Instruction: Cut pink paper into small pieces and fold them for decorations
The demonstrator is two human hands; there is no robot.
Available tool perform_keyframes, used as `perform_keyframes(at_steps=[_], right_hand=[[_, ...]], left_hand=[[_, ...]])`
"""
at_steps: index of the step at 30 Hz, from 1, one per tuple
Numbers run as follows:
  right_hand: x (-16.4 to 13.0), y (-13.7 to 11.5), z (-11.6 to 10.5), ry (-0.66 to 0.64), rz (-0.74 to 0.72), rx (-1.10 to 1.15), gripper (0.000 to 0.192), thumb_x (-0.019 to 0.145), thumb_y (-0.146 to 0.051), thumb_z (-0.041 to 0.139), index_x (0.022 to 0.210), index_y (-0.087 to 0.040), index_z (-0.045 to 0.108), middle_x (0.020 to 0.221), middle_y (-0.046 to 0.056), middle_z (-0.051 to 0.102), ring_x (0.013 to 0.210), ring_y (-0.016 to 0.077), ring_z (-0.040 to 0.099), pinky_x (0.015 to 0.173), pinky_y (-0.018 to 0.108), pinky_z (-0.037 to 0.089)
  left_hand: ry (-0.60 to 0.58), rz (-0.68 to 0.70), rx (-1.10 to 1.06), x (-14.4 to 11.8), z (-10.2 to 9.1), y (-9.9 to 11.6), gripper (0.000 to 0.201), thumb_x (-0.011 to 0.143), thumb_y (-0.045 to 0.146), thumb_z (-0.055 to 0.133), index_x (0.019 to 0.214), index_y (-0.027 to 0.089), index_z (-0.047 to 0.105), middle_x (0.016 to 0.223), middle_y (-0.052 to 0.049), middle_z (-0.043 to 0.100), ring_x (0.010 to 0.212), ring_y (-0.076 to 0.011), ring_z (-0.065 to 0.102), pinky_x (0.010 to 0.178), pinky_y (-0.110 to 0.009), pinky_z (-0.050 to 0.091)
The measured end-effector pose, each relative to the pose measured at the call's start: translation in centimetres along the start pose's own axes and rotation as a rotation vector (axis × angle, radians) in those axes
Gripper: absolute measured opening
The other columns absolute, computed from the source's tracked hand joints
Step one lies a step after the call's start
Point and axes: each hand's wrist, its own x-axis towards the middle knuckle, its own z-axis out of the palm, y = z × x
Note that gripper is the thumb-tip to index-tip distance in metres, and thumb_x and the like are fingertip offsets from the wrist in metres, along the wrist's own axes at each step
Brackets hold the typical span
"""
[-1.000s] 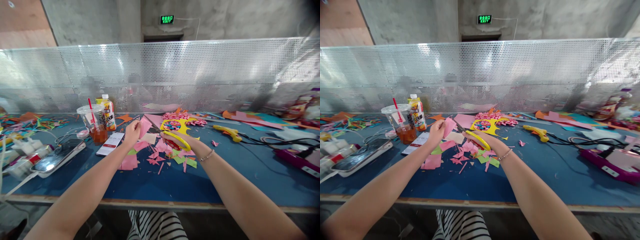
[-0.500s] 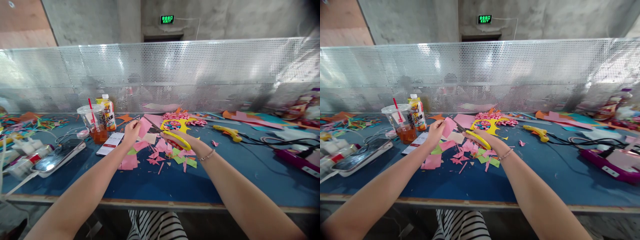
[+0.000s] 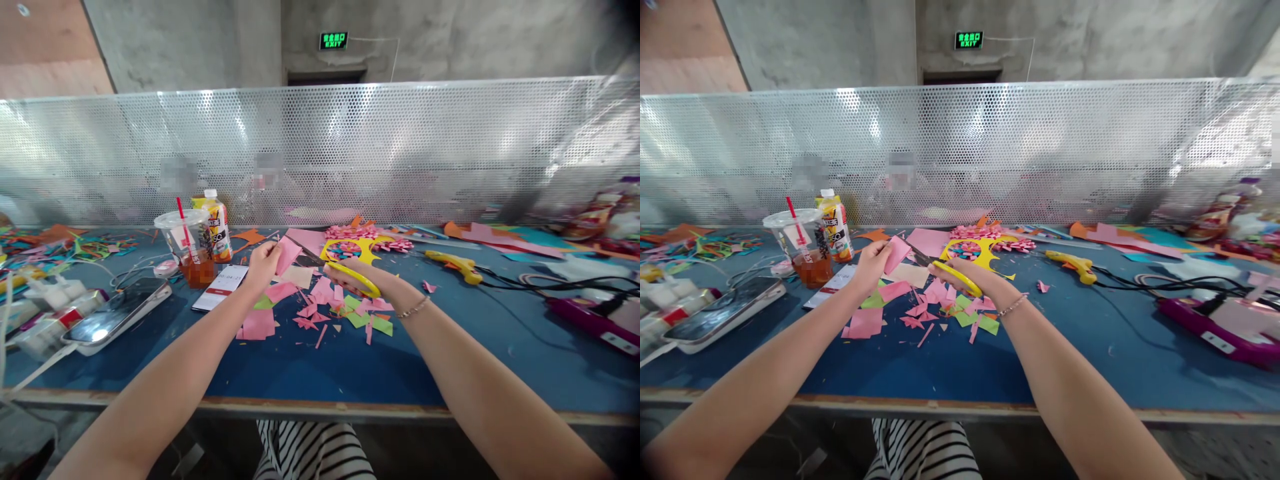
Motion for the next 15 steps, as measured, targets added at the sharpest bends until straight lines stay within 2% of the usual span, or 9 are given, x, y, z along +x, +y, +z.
perform_keyframes(at_steps=[4, 15], right_hand=[[-0.29, -0.23, -0.13, -0.115, -0.006, 0.092, 0.039, 0.075, -0.058, 0.048, 0.069, -0.02, 0.041, 0.055, -0.004, 0.038, 0.044, 0.0074, 0.03, 0.04, 0.024, 0.024], [-0.27, 0.01, -0.19, -0.212, -0.031, 0.153, 0.047, 0.078, -0.065, 0.037, 0.066, -0.019, 0.042, 0.048, -0.005, 0.037, 0.037, 0.0069, 0.029, 0.038, 0.025, 0.024]], left_hand=[[-0.057, -0.064, -0.026, -0.3, -0.07, 0.4, 0.028, 0.077, 0.042, 0.047, 0.067, 0.017, 0.053, 0.051, 0.004, 0.037, 0.04, -0.0079, 0.036, 0.037, -0.019, 0.03], [-0.08, 0.004, 0.063, -0.23, -0.29, 0.76, 0.025, 0.078, 0.038, 0.047, 0.069, 0.016, 0.057, 0.051, 0.004, 0.04, 0.041, -0.0076, 0.037, 0.038, -0.02, 0.03]])
